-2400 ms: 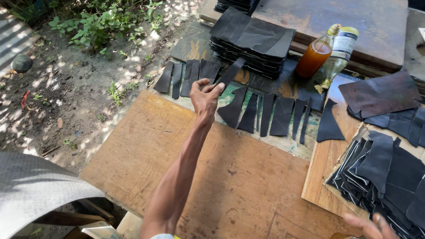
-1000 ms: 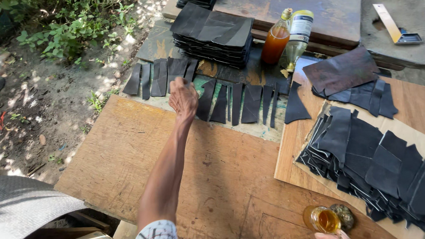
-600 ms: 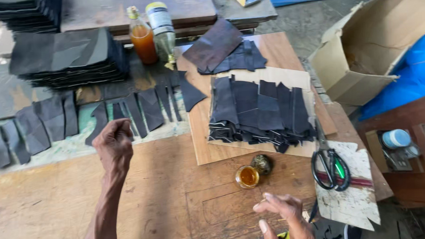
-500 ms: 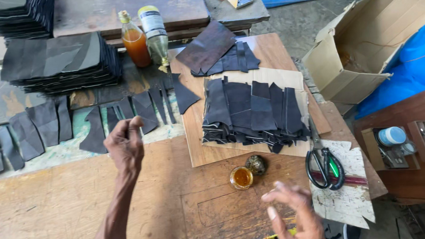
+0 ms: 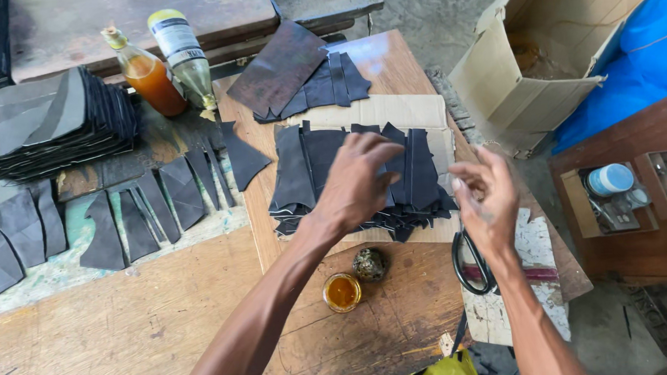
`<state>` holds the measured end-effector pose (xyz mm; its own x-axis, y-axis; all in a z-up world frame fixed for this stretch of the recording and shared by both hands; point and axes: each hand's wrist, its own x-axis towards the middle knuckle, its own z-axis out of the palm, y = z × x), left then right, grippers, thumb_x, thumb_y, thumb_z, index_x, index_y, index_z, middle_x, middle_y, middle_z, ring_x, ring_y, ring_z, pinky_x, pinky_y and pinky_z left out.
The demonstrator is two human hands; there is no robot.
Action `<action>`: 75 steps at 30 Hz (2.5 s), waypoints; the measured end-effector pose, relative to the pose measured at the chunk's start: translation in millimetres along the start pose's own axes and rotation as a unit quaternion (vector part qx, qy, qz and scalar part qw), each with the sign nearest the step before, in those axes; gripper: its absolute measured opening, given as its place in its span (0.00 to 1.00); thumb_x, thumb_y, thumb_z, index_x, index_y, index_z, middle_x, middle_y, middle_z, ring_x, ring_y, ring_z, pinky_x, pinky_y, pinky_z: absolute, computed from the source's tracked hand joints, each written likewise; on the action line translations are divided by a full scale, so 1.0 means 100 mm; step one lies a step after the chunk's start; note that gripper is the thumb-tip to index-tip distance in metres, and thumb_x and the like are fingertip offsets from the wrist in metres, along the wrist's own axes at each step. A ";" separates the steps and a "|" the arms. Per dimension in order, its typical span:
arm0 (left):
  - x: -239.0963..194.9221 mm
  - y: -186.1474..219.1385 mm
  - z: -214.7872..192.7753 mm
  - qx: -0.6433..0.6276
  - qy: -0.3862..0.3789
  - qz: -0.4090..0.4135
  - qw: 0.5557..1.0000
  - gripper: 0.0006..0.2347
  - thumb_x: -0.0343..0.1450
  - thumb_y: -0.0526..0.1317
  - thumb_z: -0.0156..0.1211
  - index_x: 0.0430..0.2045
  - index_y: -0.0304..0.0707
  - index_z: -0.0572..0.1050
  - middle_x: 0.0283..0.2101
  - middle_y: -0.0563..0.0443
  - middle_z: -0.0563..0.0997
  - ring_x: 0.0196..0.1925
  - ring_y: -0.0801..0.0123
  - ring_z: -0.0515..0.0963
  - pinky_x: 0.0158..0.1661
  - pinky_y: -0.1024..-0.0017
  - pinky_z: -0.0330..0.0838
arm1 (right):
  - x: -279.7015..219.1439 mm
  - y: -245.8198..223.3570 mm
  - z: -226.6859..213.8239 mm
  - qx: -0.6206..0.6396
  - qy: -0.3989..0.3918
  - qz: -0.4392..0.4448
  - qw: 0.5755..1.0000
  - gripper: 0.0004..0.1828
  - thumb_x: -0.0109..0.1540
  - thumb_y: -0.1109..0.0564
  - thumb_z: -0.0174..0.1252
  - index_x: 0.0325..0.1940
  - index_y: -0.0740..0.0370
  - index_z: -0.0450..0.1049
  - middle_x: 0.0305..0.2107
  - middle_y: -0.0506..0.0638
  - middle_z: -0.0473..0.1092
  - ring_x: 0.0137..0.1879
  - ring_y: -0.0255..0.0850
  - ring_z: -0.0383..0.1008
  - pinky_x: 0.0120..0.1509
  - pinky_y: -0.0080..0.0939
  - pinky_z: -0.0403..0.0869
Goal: The person repeatedly picks up small black leather pieces from a pile, applies a viscous substance from a small glass jar to the edges using a finger, and places the treated pieces onto a wooden table. The process is repeated for multiple pieces throughout the clip.
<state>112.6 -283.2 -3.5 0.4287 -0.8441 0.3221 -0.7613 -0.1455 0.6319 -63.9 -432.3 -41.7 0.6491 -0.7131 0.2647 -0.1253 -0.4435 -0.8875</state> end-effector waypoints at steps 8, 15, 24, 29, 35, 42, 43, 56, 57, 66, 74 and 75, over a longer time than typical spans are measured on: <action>0.04 0.02 0.26 0.019 -0.106 0.001 0.994 0.38 0.52 0.21 0.59 0.62 0.38 0.61 0.50 0.48 0.83 0.57 0.56 0.72 0.55 0.60 0.60 | 0.51 0.41 0.15 0.037 -0.057 0.091 0.994 0.35 0.60 0.67 0.62 0.70 0.73 0.58 0.35 0.56 0.78 0.37 0.34 0.77 0.40 0.31 0.75; -0.03 -0.02 0.29 0.004 -0.110 -0.008 0.994 0.35 0.56 0.22 0.59 0.63 0.38 0.61 0.51 0.47 0.82 0.57 0.57 0.73 0.53 0.61 0.61 | 0.46 0.19 0.22 -0.008 -0.064 0.072 0.995 0.35 0.58 0.66 0.64 0.69 0.71 0.61 0.35 0.54 0.78 0.38 0.34 0.78 0.40 0.34 0.76; -0.09 -0.08 0.33 0.010 -0.082 0.025 0.996 0.25 0.67 0.27 0.59 0.61 0.40 0.66 0.49 0.48 0.83 0.56 0.58 0.74 0.54 0.61 0.62 | 0.81 0.37 0.20 -0.026 -0.094 0.030 0.995 0.42 0.56 0.65 0.65 0.73 0.69 0.58 0.46 0.54 0.77 0.46 0.39 0.77 0.45 0.36 0.78; -0.10 -0.06 0.31 0.031 -0.107 0.011 0.994 0.33 0.57 0.24 0.59 0.62 0.35 0.63 0.49 0.47 0.83 0.58 0.57 0.72 0.56 0.60 0.60 | 1.00 0.43 0.28 -0.055 -0.168 0.006 0.984 0.46 0.53 0.64 0.67 0.74 0.68 0.58 0.50 0.55 0.77 0.52 0.40 0.75 0.48 0.36 0.76; -0.07 -0.07 0.34 0.056 -0.137 -0.007 0.989 0.37 0.57 0.24 0.61 0.64 0.30 0.58 0.50 0.45 0.83 0.62 0.56 0.70 0.57 0.56 0.58 | 0.94 0.36 0.30 -0.039 -0.130 -0.038 0.990 0.43 0.53 0.68 0.67 0.72 0.70 0.63 0.48 0.57 0.78 0.50 0.42 0.77 0.49 0.37 0.77; -0.07 -0.07 0.32 0.043 -0.132 -0.021 0.990 0.39 0.55 0.25 0.65 0.64 0.29 0.57 0.51 0.45 0.82 0.61 0.55 0.70 0.58 0.57 0.58 | 1.04 0.21 0.10 0.297 -0.105 0.088 0.945 0.41 0.56 0.71 0.62 0.73 0.68 0.57 0.39 0.59 0.75 0.44 0.42 0.78 0.48 0.39 0.80; -0.08 -0.07 0.32 0.043 -0.133 -0.021 0.990 0.39 0.55 0.26 0.66 0.64 0.29 0.57 0.51 0.45 0.82 0.61 0.54 0.70 0.58 0.56 0.58 | 1.06 0.17 0.03 0.347 -0.112 0.098 0.926 0.42 0.56 0.71 0.62 0.72 0.67 0.56 0.38 0.59 0.75 0.44 0.43 0.79 0.47 0.42 0.81; -0.26 0.01 -0.11 -0.010 -0.008 0.000 1.000 0.30 0.60 0.21 0.53 0.61 0.37 0.68 0.52 0.45 0.82 0.54 0.56 0.78 0.56 0.58 0.70 | 0.55 -0.64 -0.95 0.460 -0.107 0.062 0.879 0.27 0.64 0.71 0.60 0.67 0.61 0.67 0.44 0.55 0.74 0.52 0.45 0.78 0.67 0.55 0.75; -0.37 -0.03 -0.28 -0.017 0.026 -0.019 0.999 0.27 0.64 0.21 0.51 0.60 0.38 0.70 0.52 0.46 0.83 0.53 0.57 0.80 0.56 0.59 0.73 | 0.42 -0.67 -1.00 0.465 -0.109 0.075 0.875 0.26 0.64 0.71 0.59 0.66 0.61 0.67 0.43 0.54 0.74 0.51 0.45 0.78 0.66 0.54 0.75; -1.94 0.38 -0.74 -0.531 0.004 -0.158 0.833 0.24 0.72 0.46 0.62 0.63 0.40 0.68 0.58 0.46 0.80 0.60 0.62 0.80 0.59 0.60 0.78 | -0.81 -1.00 -0.14 0.497 -0.076 0.167 0.848 0.32 0.57 0.70 0.57 0.67 0.65 0.67 0.43 0.53 0.74 0.49 0.40 0.76 0.59 0.43 0.75; -2.45 0.47 -0.40 -0.447 0.040 -0.276 0.850 0.18 0.66 0.33 0.71 0.52 0.33 0.80 0.41 0.49 0.86 0.39 0.70 0.82 0.43 0.73 0.78 | -1.04 -1.18 0.58 0.486 -0.111 0.203 0.843 0.30 0.59 0.72 0.56 0.65 0.64 0.63 0.42 0.50 0.74 0.47 0.38 0.76 0.53 0.43 0.76; -2.51 0.44 -0.38 -0.461 0.075 -0.277 0.840 0.16 0.66 0.32 0.70 0.50 0.31 0.81 0.40 0.49 0.87 0.39 0.71 0.82 0.42 0.74 0.78 | -1.06 -1.18 0.59 0.474 -0.114 0.187 0.853 0.30 0.59 0.72 0.56 0.66 0.64 0.63 0.42 0.50 0.74 0.47 0.38 0.76 0.52 0.43 0.76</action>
<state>-10.1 -58.3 -29.7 0.7015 -0.6946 -0.1594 0.2448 0.0248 0.9693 -73.7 -272.7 12.5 0.8390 -0.5369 -0.0887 0.2375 0.5079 -0.8280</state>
